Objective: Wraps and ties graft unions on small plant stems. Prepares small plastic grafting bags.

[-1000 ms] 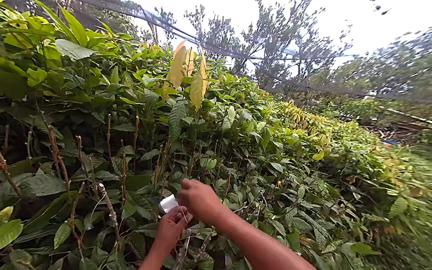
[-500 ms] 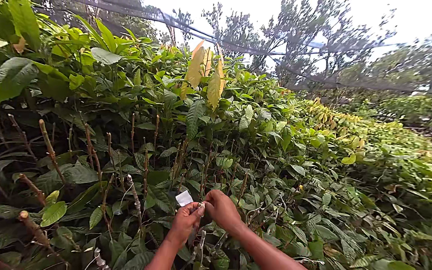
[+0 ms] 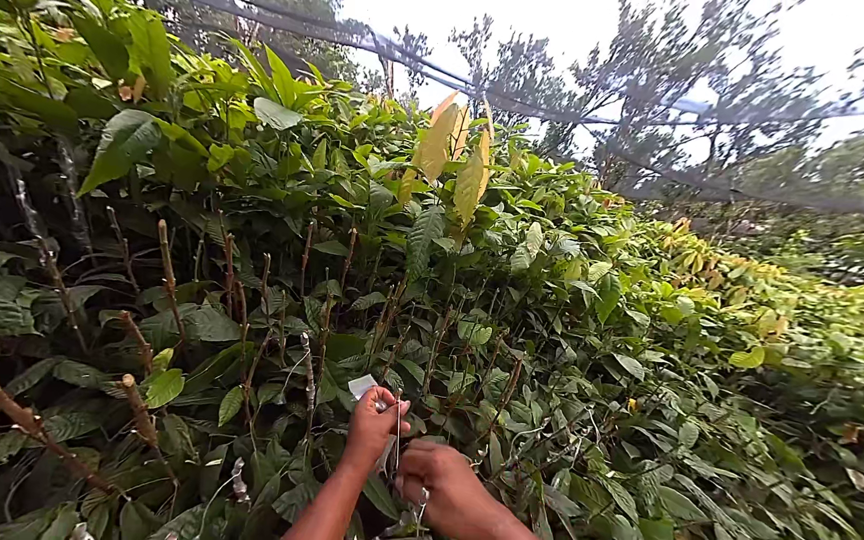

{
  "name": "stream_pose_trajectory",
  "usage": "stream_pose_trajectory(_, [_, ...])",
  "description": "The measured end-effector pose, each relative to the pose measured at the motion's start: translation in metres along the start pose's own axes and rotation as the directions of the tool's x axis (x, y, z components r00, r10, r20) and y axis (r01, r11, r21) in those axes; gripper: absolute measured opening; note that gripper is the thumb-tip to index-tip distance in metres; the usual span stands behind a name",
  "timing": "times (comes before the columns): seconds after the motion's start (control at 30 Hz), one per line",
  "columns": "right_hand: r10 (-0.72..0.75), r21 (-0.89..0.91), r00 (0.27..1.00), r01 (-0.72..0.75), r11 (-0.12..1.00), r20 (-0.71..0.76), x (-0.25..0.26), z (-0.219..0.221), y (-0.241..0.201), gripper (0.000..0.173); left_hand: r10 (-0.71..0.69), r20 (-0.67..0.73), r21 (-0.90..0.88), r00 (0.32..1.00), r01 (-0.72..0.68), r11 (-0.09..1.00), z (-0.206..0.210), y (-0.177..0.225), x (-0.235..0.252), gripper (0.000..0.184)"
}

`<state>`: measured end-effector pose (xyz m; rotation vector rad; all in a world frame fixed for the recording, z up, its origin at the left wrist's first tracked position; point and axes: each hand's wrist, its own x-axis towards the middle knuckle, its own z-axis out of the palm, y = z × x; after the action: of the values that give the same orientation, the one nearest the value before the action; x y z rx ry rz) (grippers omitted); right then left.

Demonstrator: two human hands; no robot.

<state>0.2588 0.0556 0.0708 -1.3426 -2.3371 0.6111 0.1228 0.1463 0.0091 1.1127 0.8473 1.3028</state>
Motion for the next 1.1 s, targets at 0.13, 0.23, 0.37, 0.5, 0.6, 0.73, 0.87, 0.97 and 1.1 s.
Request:
stream_pose_trajectory(0.13, [-0.203, 0.185, 0.977, 0.188, 0.965, 0.067, -0.008, 0.013, 0.004, 0.033, -0.032, 0.057, 0.062, 0.998, 0.029, 0.998, -0.001, 0.001, 0.0, 0.018])
stream_pose_trajectory(0.23, [-0.131, 0.07, 0.991, 0.13, 0.989, 0.008, -0.026, 0.014, -0.015, 0.032, -0.075, 0.174, 0.287, 0.982, 0.022, 0.958, -0.009, 0.012, -0.007, 0.038])
stream_pose_trajectory(0.37, [0.106, 0.249, 0.944, -0.027, 0.968, -0.311, -0.038, 0.009, 0.0, 0.018, -0.005, 0.284, 0.362, 0.959, -0.102, 0.927, -0.028, 0.021, -0.046, 0.056])
stream_pose_trajectory(0.5, [0.323, 0.649, 0.913, -0.091, 0.755, -0.248, -0.025, 0.019, 0.007, 0.02, 0.022, 0.4, 0.285, 0.916, -0.147, 0.947, -0.04, 0.012, -0.082, 0.03])
stream_pose_trajectory(0.6, [0.361, 0.768, 0.912, -0.088, 0.635, -0.194, -0.015, 0.035, 0.001, 0.035, 0.071, 0.471, 0.195, 0.879, -0.182, 0.964, -0.042, 0.004, -0.088, 0.024])
stream_pose_trajectory(0.73, [0.361, 0.804, 0.913, -0.064, 0.591, -0.192, -0.006, 0.046, -0.006, 0.048, 0.074, 0.489, 0.182, 0.869, -0.184, 0.966, -0.042, 0.008, -0.088, 0.019])
stream_pose_trajectory(0.87, [0.36, 0.805, 0.891, 0.012, 0.593, -0.278, 0.0, 0.053, -0.011, 0.018, 0.074, 0.531, 0.127, 0.844, -0.166, 0.978, -0.046, 0.006, -0.084, 0.011])
stream_pose_trajectory(0.97, [0.388, 0.835, 0.834, 0.146, 0.53, -0.392, -0.001, 0.061, -0.013, 0.011, 0.127, 0.405, -0.273, 0.905, -0.013, 0.962, -0.046, -0.009, -0.087, 0.013])
stream_pose_trajectory(1.1, [0.486, 0.909, 0.768, 0.353, 0.223, -0.418, -0.022, 0.051, -0.003, 0.017, -0.188, 0.061, -0.635, 0.98, 0.183, 0.75, -0.045, 0.002, -0.089, 0.032])
